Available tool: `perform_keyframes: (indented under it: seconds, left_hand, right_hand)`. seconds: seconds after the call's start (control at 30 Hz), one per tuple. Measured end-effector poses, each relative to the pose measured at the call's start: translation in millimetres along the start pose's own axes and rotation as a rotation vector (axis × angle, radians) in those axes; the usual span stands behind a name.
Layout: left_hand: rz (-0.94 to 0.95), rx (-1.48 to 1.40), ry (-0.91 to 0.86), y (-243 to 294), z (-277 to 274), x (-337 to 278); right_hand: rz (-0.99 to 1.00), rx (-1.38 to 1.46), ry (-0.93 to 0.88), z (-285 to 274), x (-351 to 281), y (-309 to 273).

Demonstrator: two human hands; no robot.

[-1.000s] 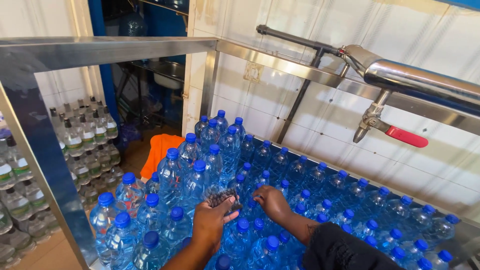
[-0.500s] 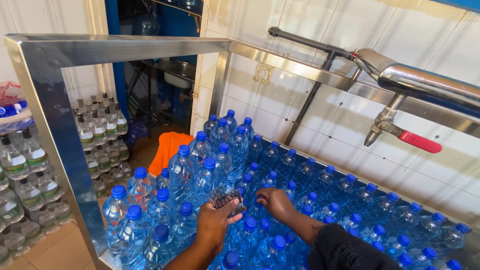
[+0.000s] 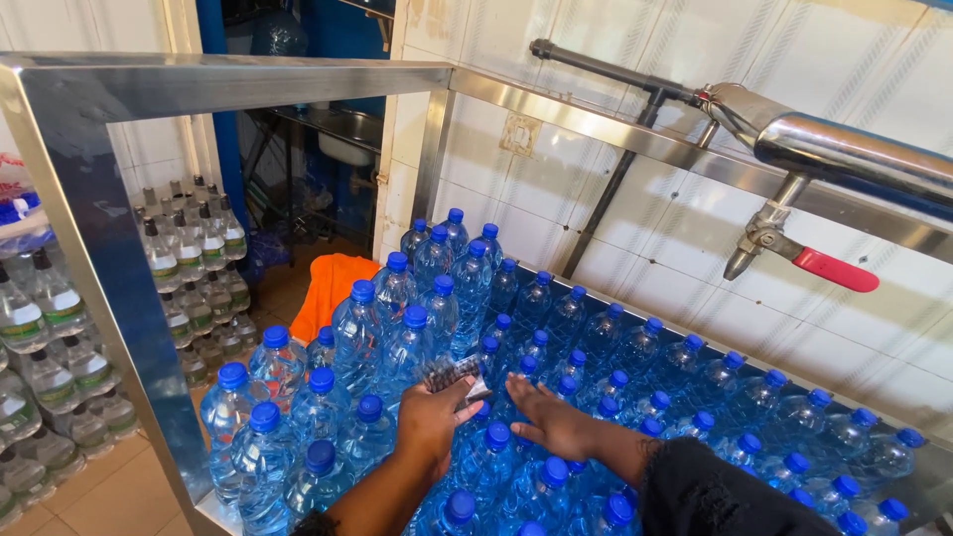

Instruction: A person manually applies caps or seals to a large grid of blue water bottles arranged on a metal rack.

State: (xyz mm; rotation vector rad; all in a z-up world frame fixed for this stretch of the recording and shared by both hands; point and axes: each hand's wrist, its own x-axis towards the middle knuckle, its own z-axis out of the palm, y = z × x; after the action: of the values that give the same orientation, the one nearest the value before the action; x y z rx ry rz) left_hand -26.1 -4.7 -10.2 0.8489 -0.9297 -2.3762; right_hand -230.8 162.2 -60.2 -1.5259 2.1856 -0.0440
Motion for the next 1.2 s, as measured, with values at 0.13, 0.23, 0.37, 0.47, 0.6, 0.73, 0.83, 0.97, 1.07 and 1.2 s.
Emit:
perform_keyframes:
  seconds: [0.13,0.23,0.37,0.47,0.6,0.73,0.83,0.97,1.07,1.2]
  left_hand:
    - [-0.008,0.038,0.002,-9.0,3.4,9.7]
    - [0.020,0.092,-0.009,-17.6,5.9,11.1]
    - [0.009,0.062,-0.057,-19.0,7.9,9.3]
    - [0.019,0.010,-0.109,-26.4,5.4,14.3]
    - [0.036,0.024,-0.078,-26.0,14.1,6.4]
    - [0.102,0.104,-0.068,-34.3,13.9,10.3]
    - [0.107,0.084,-0.057,-31.6,14.7,8.8]
    - [0.047,0.022,-0.066,-27.8,16.0,3.4]
    - [0.023,0.049,-0.099,-21.3,18.0,-6.0]
    - [0.119,0.126,-0.110,-31.2,15.3,2.1]
  right_hand:
    - [0.034,0.307,0.322,-25.2,3.4,-30.6]
    - [-0.034,0.584,0.684,-40.1,7.4,-54.9]
    - [-0.006,0.818,0.621,-47.9,-1.4,-71.3]
    - [-0.026,0.843,0.636,-47.8,-8.2,-72.0]
    - [0.029,0.660,0.693,-45.0,-21.1,-72.4]
    - [-0.057,0.631,0.702,-38.0,-21.2,-70.8]
    - [-0.099,0.651,0.677,-43.0,-26.7,-77.6]
    - [-0.037,0.713,0.608,-42.0,-22.5,-76.0]
    - [-0.035,0.723,0.680,-39.3,-17.6,-66.7]
    - [-0.095,0.693,0.680,-38.2,-21.1,-68.2]
